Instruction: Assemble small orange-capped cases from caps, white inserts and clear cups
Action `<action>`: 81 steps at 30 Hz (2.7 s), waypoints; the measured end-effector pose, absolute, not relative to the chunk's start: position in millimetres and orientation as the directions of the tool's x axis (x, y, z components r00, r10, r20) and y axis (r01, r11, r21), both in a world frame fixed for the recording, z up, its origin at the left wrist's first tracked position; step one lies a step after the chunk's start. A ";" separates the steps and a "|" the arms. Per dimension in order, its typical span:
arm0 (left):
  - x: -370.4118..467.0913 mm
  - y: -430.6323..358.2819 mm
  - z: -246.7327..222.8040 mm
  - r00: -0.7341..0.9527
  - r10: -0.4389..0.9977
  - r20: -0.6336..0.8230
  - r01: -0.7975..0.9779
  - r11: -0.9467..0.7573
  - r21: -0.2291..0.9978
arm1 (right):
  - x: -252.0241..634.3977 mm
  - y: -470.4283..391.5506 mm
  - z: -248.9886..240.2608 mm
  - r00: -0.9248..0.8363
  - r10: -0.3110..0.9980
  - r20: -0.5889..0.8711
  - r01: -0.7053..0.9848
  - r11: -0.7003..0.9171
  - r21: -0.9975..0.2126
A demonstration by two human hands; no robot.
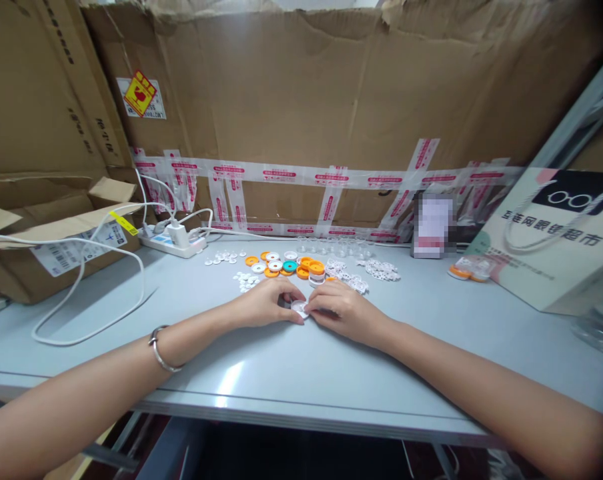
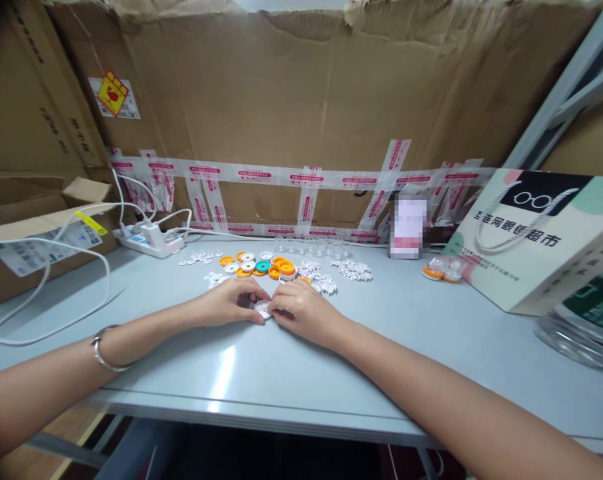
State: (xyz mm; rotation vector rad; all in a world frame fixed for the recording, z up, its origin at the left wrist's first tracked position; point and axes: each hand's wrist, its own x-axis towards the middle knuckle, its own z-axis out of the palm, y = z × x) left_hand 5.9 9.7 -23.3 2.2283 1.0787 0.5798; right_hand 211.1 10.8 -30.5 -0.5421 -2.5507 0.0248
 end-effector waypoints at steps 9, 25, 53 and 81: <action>4.8 10.7 -25.1 0.595 0.789 0.154 0.520 -0.524 0.675 | 213.2 11.2 -31.4 -0.769 0.415 0.486 0.367 0.909 -0.196; 3.3 6.9 -20.7 0.589 0.795 0.146 0.543 -0.523 0.657 | 244.8 24.5 6.6 -0.351 0.720 0.598 0.573 0.670 -0.471; -1.5 7.2 -15.2 0.624 0.768 0.147 0.524 -0.550 0.650 | 227.1 57.3 -26.8 -0.444 0.728 0.523 0.583 0.677 -0.448; -2.8 14.8 -12.2 0.492 0.850 0.186 0.065 -0.249 0.966 | 204.6 19.8 -15.1 -0.463 0.881 0.099 0.004 0.114 -0.994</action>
